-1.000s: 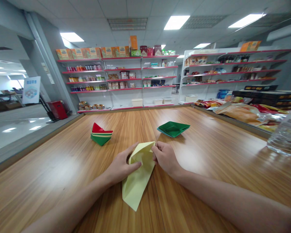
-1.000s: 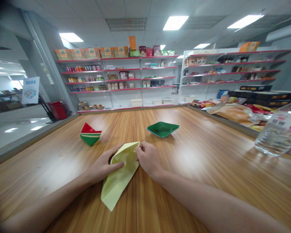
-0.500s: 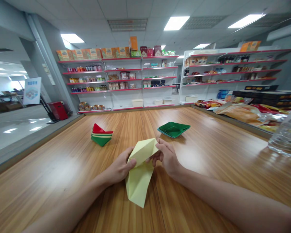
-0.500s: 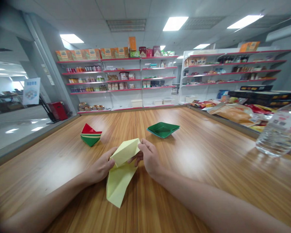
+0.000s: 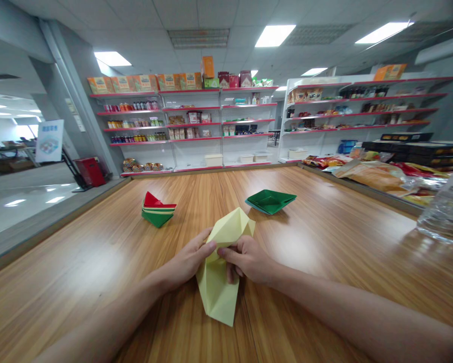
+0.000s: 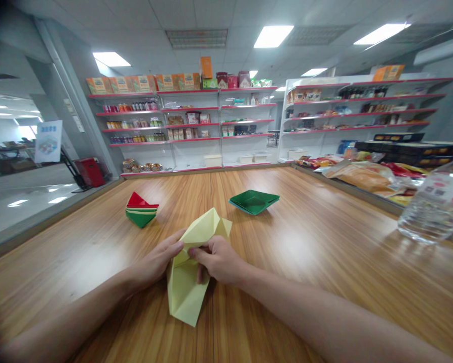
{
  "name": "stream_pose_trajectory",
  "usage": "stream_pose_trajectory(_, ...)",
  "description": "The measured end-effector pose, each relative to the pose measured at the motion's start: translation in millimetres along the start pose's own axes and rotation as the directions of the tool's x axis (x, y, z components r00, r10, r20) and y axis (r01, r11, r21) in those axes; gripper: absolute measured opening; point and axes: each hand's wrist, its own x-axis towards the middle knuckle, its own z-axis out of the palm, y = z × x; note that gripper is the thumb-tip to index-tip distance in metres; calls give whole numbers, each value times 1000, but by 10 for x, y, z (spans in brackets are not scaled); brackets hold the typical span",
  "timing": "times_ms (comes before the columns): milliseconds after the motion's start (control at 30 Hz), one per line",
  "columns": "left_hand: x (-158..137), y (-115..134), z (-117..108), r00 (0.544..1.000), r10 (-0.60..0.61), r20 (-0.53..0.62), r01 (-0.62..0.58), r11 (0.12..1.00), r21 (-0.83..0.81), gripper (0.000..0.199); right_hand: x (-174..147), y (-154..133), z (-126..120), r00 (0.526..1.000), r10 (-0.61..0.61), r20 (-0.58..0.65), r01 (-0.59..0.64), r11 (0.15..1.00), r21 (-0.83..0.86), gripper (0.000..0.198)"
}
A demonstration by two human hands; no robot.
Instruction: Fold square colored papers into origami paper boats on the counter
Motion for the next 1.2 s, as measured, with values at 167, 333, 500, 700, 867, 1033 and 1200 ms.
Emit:
stream_pose_trajectory(167,7,-17,15,998,-64,-25,63,996,-62,51,-5,13,-3,1000,-10,-4,10,997,78,35)
stream_pose_trajectory(333,11,-38,26,993,-99,-60,91,988,-126,53,-3,111,-33,996,-19,-89,30,991,127,30)
stream_pose_trajectory(500,28,-50,32,981,-97,-169,77,990,-119,50,10,124,-77,991,-24,-131,40,992,118,30)
stream_pose_trajectory(700,35,-20,72,961,-126,-247,99,988,-119,43,41,116,-57,992,10,-125,-16,999,-42,30)
stream_pose_trajectory(867,19,-29,49,965,-122,-230,67,970,-235,48,67,146,-80,986,-32,-165,17,996,-86,31)
stream_pose_trajectory(1033,12,-19,60,975,-98,-199,33,950,-310,53,73,143,-90,979,-31,-200,9,994,-108,31)
stream_pose_trajectory(1200,15,-24,58,973,-119,-196,51,945,-324,49,58,122,-90,967,-87,-240,72,995,-70,34)
